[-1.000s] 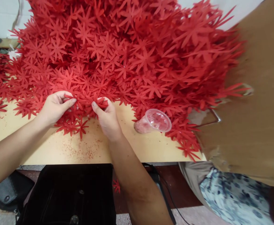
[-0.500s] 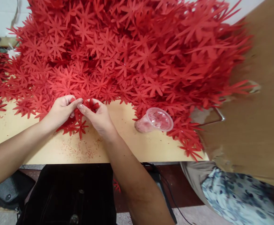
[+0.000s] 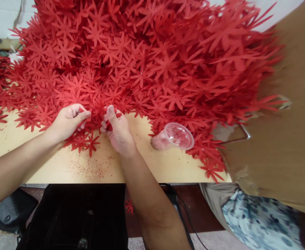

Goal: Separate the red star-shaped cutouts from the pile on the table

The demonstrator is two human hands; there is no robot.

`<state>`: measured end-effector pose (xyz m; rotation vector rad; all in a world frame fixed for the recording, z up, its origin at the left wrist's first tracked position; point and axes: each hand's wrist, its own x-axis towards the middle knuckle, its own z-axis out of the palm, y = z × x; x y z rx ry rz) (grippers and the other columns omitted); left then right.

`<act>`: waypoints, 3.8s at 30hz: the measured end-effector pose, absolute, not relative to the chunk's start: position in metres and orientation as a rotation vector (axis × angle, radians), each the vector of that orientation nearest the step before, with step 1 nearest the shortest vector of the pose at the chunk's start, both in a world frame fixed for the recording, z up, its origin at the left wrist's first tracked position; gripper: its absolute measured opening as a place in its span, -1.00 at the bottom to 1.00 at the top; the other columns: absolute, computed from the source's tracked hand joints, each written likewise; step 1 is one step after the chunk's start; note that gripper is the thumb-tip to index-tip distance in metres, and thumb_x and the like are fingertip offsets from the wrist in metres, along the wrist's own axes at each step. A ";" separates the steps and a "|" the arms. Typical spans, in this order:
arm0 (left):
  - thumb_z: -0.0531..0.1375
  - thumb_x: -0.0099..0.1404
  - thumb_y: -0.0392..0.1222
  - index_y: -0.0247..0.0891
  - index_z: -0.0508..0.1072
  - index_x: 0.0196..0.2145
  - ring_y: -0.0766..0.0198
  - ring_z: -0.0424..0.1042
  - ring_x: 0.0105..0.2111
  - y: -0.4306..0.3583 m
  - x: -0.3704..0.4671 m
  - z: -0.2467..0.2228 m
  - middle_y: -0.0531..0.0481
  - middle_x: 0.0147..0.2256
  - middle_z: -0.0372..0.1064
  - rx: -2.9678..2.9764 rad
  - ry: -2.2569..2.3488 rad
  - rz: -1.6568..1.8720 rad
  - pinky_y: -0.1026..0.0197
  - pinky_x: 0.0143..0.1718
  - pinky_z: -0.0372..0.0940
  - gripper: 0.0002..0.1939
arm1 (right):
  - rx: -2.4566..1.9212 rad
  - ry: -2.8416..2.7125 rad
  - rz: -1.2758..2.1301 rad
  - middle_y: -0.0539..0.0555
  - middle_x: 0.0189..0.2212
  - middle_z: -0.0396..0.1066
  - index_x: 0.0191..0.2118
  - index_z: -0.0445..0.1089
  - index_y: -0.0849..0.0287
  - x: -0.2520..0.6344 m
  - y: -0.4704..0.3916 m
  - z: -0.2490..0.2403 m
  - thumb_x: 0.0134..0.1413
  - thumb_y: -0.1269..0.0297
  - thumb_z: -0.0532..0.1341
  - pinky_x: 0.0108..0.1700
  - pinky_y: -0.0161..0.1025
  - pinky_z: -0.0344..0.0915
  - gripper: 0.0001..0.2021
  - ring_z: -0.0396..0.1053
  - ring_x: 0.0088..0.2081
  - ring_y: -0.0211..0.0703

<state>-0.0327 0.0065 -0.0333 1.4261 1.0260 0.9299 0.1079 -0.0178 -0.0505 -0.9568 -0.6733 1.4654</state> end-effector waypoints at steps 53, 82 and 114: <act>0.28 0.10 -0.19 -0.30 0.29 -0.57 0.50 0.15 -0.64 0.011 -0.026 -0.035 0.15 -0.64 0.23 1.362 1.040 0.975 0.37 -0.57 0.09 -0.76 | -0.993 -0.971 1.185 -0.12 -0.56 0.27 -0.48 0.30 0.12 0.103 -0.023 -0.051 -0.36 0.03 0.42 -0.47 -0.37 0.24 -0.62 0.25 -0.50 -0.40; 0.18 0.22 -0.07 -0.21 0.51 -0.16 0.14 0.32 0.10 0.025 0.010 -0.028 -0.10 0.04 0.41 2.095 0.978 1.072 0.06 0.19 0.10 -0.72 | -1.095 -0.952 1.020 -0.17 -0.76 0.12 -0.61 0.19 0.15 0.128 -0.012 -0.054 -0.17 -0.09 0.30 -0.68 -0.39 0.00 -0.57 0.03 -0.72 -0.48; 0.11 0.15 -0.49 -0.33 0.29 -0.51 0.51 0.24 -0.54 0.037 0.008 -0.029 0.17 -0.55 0.27 1.512 0.912 1.035 0.40 -0.40 0.22 -0.85 | -1.038 -0.702 0.938 -0.15 -0.64 0.22 -0.50 0.27 0.13 0.128 -0.009 -0.058 -0.21 0.05 0.35 -0.70 -0.45 0.10 -0.69 0.12 -0.69 -0.48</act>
